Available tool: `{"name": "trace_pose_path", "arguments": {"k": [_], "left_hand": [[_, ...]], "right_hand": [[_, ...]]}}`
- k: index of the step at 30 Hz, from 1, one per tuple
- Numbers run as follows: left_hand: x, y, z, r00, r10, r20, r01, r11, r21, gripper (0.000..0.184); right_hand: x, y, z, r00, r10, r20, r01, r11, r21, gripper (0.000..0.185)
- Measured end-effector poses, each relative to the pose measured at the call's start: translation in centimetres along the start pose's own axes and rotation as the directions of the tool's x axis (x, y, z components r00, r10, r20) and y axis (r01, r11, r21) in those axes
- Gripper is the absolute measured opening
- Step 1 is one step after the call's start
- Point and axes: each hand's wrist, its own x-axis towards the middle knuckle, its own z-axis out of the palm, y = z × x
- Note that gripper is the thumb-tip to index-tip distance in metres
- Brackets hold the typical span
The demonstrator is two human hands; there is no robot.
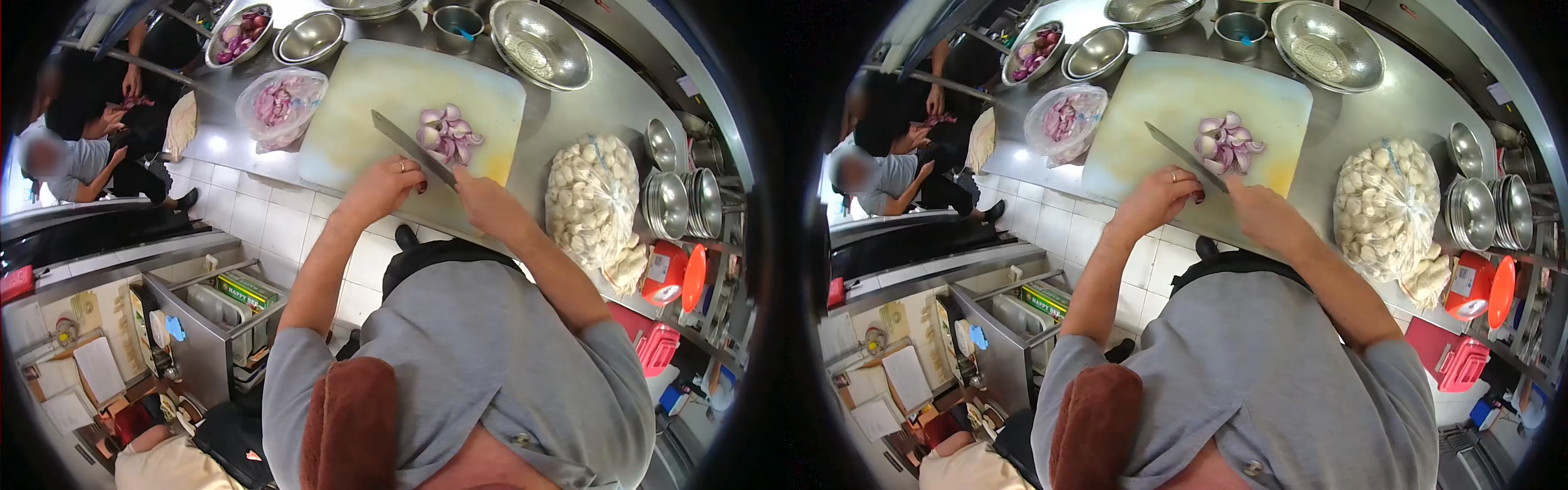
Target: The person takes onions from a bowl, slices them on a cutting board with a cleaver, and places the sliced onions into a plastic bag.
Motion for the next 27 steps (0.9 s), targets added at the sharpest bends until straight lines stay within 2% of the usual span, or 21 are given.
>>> {"name": "trace_pose_path", "arguments": {"k": [2,5,7,11,13,19,22,27], "left_hand": [[0.1,0.2,0.0,0.999,0.011,0.043,-0.012,1.000,0.018,0.016],[0.4,-0.6,0.7,1.000,-0.013,0.000,0.013,0.998,-0.057,0.015],[0.8,-0.5,1.2,0.990,-0.051,-0.131,0.054,0.998,0.020,0.014],[1.0,-1.0,1.4,0.988,-0.023,-0.150,0.026,0.999,0.019,0.012],[1.1,-0.9,1.4,0.985,-0.030,-0.168,0.037,0.999,0.038,0.012],[0.9,-0.9,1.6,0.976,0.013,-0.218,0.003,0.997,0.071,0.011],[0.9,-0.9,1.6,0.978,-0.038,-0.205,0.047,0.998,0.036,0.011],[0.8,-1.3,1.9,0.976,-0.011,-0.218,0.020,0.999,0.036,0.011]], "right_hand": [[-0.1,-0.5,0.1,0.999,-0.026,-0.022,0.027,1.000,0.013,0.015],[-0.8,-1.3,-0.1,0.999,0.036,0.030,-0.034,0.997,-0.066,0.016],[-1.1,-1.2,0.0,0.999,0.029,0.025,-0.028,0.998,-0.049,0.017],[-1.0,-2.0,-1.8,1.000,0.018,0.023,-0.017,1.000,-0.023,0.017],[-1.9,-2.7,-2.8,0.990,0.081,0.118,-0.075,0.996,-0.054,0.015],[-0.8,-2.0,-1.2,0.996,0.043,0.078,-0.036,0.996,-0.081,0.013],[-1.7,-3.1,-2.7,0.984,0.113,0.135,-0.103,0.992,-0.074,0.013],[-0.6,-2.0,-1.0,0.991,0.094,0.097,-0.088,0.994,-0.068,0.015]]}}
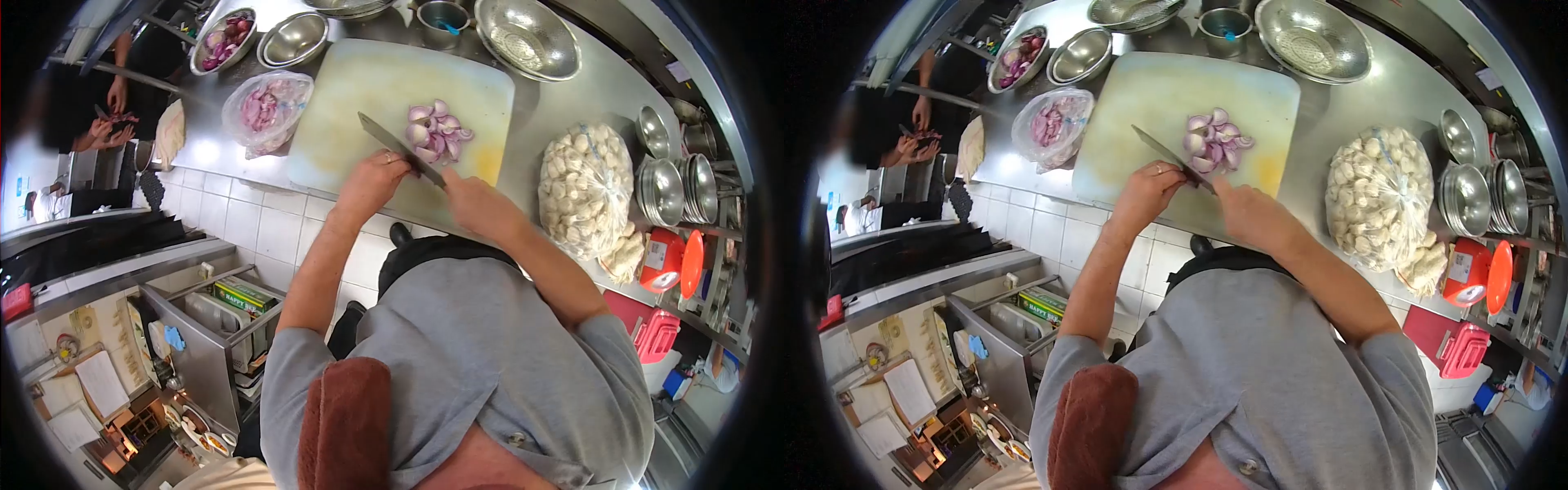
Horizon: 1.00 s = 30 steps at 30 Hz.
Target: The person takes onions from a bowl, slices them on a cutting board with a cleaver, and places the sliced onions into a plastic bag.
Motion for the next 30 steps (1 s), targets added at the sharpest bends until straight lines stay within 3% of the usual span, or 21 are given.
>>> {"name": "trace_pose_path", "arguments": {"k": [5,10,14,22,30], "left_hand": [[-0.3,0.0,0.1,1.000,-0.008,-0.015,0.009,1.000,0.014,0.013],[-0.4,0.0,-0.1,1.000,0.001,-0.007,-0.001,1.000,0.005,0.013],[-0.4,-0.1,-0.1,1.000,-0.003,-0.011,0.003,1.000,0.006,0.012],[-0.6,-0.7,0.1,0.998,0.017,-0.055,-0.020,0.998,-0.052,0.011],[-0.6,-0.3,-0.3,0.999,-0.011,-0.034,0.007,0.995,-0.097,0.018]], "right_hand": [[-0.8,-1.0,-0.8,0.998,0.024,0.054,-0.024,1.000,0.003,0.015],[-0.2,-1.1,-0.2,0.999,-0.022,-0.034,0.022,1.000,0.007,0.018],[-1.1,-0.4,0.6,1.000,0.017,0.008,-0.017,0.999,0.040,0.019],[0.6,1.9,1.1,0.982,-0.094,-0.165,0.115,0.986,0.120,0.019],[0.7,0.9,0.1,0.994,-0.051,-0.095,0.061,0.992,0.108,0.017]]}}
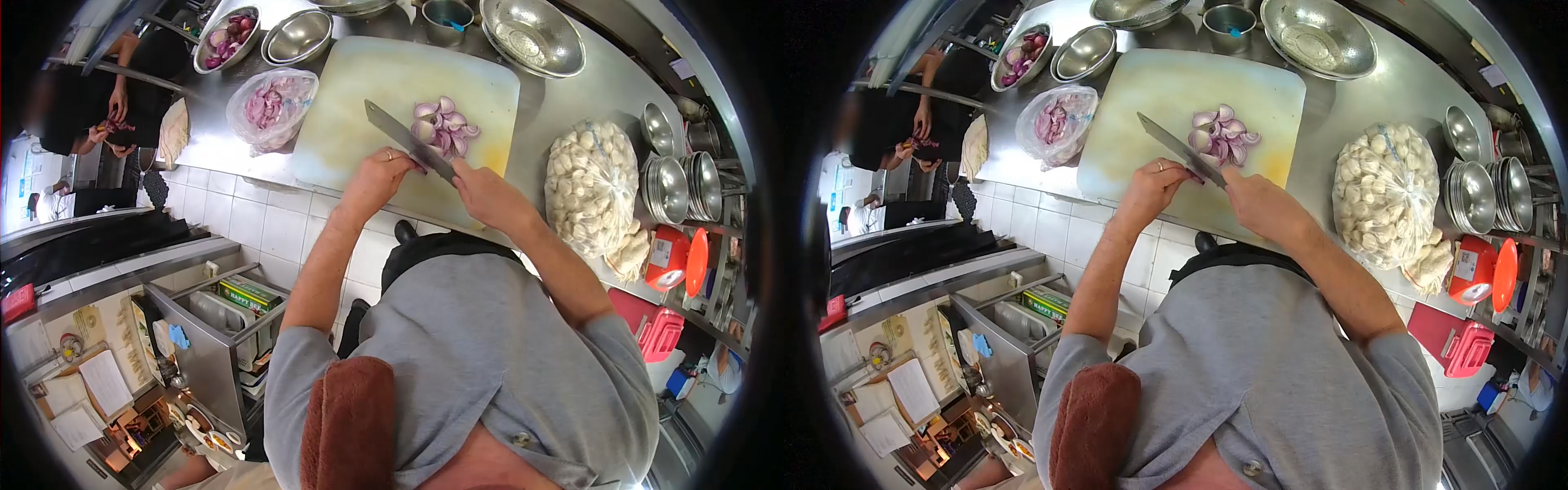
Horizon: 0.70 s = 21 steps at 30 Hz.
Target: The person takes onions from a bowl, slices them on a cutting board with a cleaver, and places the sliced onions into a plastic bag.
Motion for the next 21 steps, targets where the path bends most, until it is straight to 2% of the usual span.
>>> {"name": "trace_pose_path", "arguments": {"k": [3,5,8,14,16,19,21], "left_hand": [[0.0,-0.1,0.2,1.000,-0.013,-0.001,0.013,1.000,0.018,0.020],[0.0,-0.2,0.5,0.998,0.005,-0.058,-0.003,1.000,0.026,0.012],[-0.2,-0.4,0.6,0.999,-0.012,-0.043,0.013,1.000,0.016,0.012],[-0.4,-0.1,0.1,0.999,-0.050,-0.018,0.050,0.998,0.023,0.014],[-0.5,-0.4,0.4,0.998,-0.048,-0.032,0.049,0.999,0.024,0.014],[-0.5,-0.3,0.3,0.998,-0.042,-0.038,0.043,0.999,0.011,0.014],[-0.6,-0.2,0.5,0.998,-0.046,-0.040,0.046,0.999,-0.008,0.014]], "right_hand": [[-0.8,-0.7,-0.7,1.000,0.007,0.016,-0.007,1.000,0.003,0.016],[-1.5,-1.4,-1.4,0.999,0.010,0.034,-0.010,1.000,-0.007,0.016],[-2.2,-1.8,-2.0,0.994,0.036,0.108,-0.032,0.999,-0.041,0.015],[0.5,-0.2,1.0,0.996,-0.020,0.090,0.024,0.999,-0.047,0.017],[1.9,0.0,1.1,0.998,-0.056,0.013,0.057,0.996,-0.063,0.018],[0.9,-1.6,-1.2,0.998,0.023,0.058,-0.023,1.000,-0.002,0.019],[0.1,-1.4,-1.9,0.997,0.000,0.076,0.000,1.000,-0.007,0.019]]}}
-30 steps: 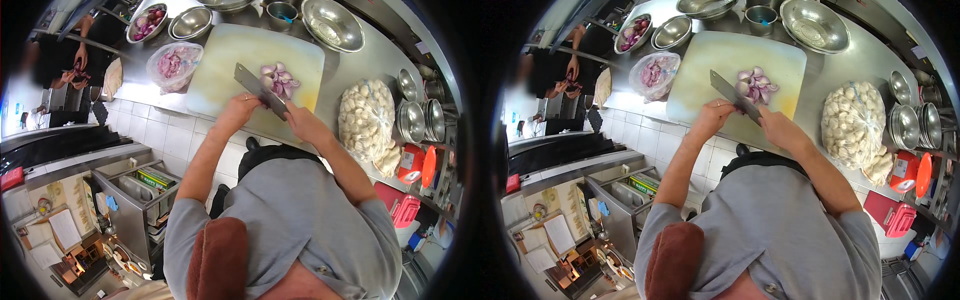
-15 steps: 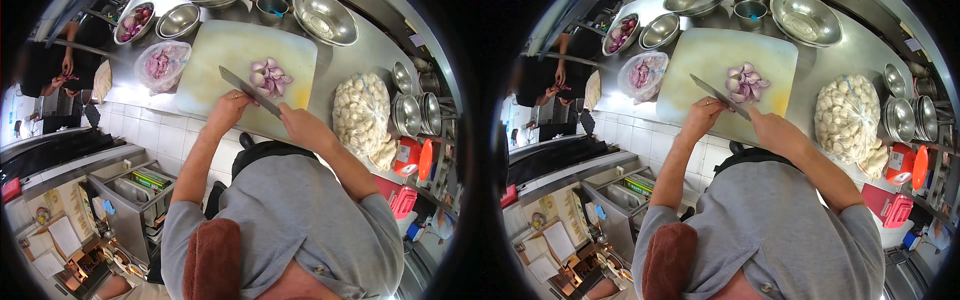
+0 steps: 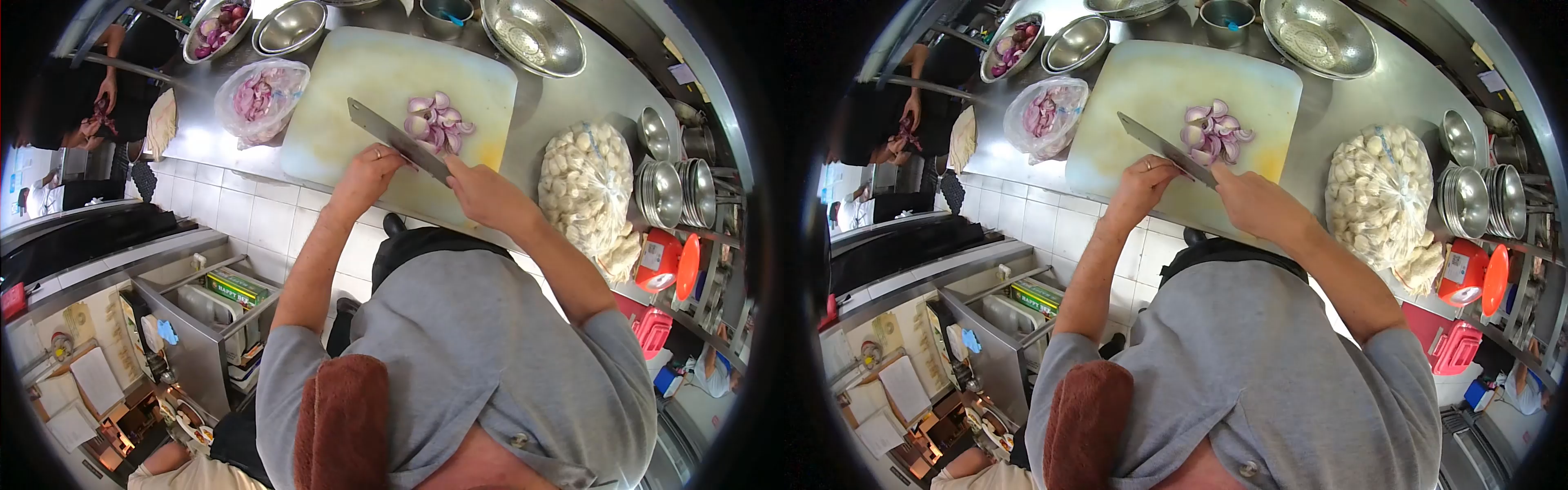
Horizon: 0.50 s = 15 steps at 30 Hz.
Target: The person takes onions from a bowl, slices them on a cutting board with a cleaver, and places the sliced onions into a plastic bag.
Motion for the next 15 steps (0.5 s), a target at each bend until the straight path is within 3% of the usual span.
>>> {"name": "trace_pose_path", "arguments": {"k": [15], "left_hand": [[-0.2,-0.1,0.0,0.999,0.038,-0.015,-0.037,0.998,0.060,0.015]], "right_hand": [[1.0,1.0,2.3,0.998,-0.022,0.058,0.025,0.999,-0.042,0.018]]}}
